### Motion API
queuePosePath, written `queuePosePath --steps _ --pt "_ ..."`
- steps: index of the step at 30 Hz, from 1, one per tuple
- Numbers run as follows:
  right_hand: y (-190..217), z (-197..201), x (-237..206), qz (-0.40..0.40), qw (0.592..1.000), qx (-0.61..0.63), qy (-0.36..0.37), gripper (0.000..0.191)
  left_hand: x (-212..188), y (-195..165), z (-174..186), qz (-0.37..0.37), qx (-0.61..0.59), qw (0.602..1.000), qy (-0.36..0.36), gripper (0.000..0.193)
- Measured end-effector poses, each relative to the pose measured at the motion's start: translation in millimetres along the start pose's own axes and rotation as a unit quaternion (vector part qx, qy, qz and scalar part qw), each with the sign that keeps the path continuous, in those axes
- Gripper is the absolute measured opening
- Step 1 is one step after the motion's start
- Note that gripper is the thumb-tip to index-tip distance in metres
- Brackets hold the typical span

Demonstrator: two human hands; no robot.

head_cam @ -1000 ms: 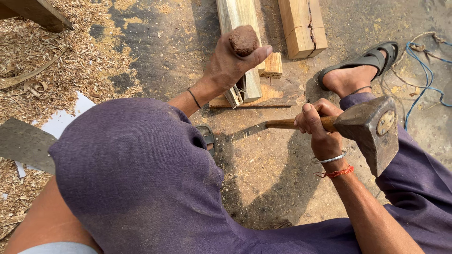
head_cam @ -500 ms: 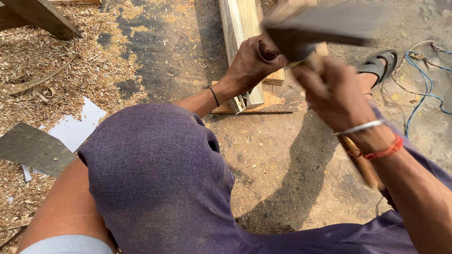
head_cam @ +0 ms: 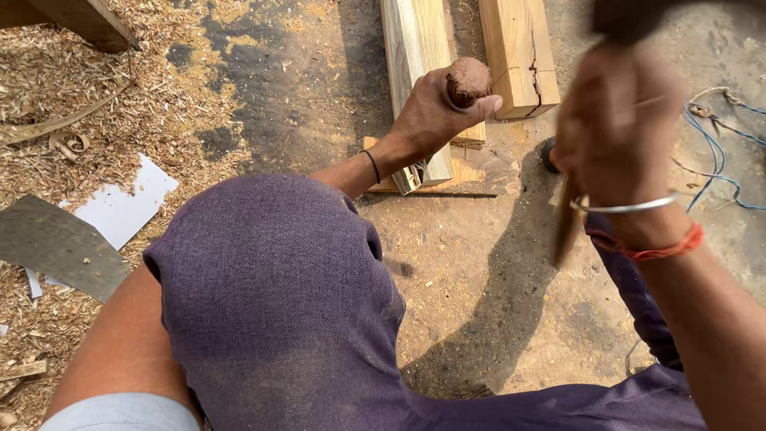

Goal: The person sits on the ground and uses a hammer and chisel to cut a notch in a wooden workpiece, repeatedly striking the chisel and repositioning the wood. They hold the wood steady with one hand while chiseling, then lift and turn the piece to check the cut.

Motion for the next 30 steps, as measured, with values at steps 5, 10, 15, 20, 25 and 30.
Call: queuePosePath --steps 5,10,15,20,25,30 --pt "-23 -28 -6 -0.177 0.972 0.096 0.121 0.043 -1 -7 0 -0.007 -0.037 0.999 0.013 0.036" --pt "22 45 -5 -0.01 0.976 0.216 -0.014 0.049 -1 -2 -3 0.001 -0.036 0.999 0.007 0.039" --pt "-15 27 0 -0.008 0.93 0.367 -0.012 0.054 0 12 -3 0.02 -0.002 1.0 -0.006 0.04" --pt "-56 -50 -11 -0.169 0.974 0.075 0.131 0.046 -3 9 -3 0.016 -0.018 1.0 0.01 0.031" --pt "-49 -55 -52 -0.172 0.947 0.269 0.04 0.032 -30 -3 3 -0.043 -0.004 0.999 -0.031 0.035" --pt "-73 -61 -102 -0.092 0.938 0.33 -0.062 0.03 -20 20 -1 0.046 0.012 0.999 -0.002 0.04"
Point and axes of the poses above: each hand's wrist, its own x-axis towards the middle knuckle, its own z-axis out of the back of the hand, y = z × x, the point moved 9 cm from there along x, towards the middle knuckle, and after that the axes turned 6 degrees about -x, right-handed, at the moved point
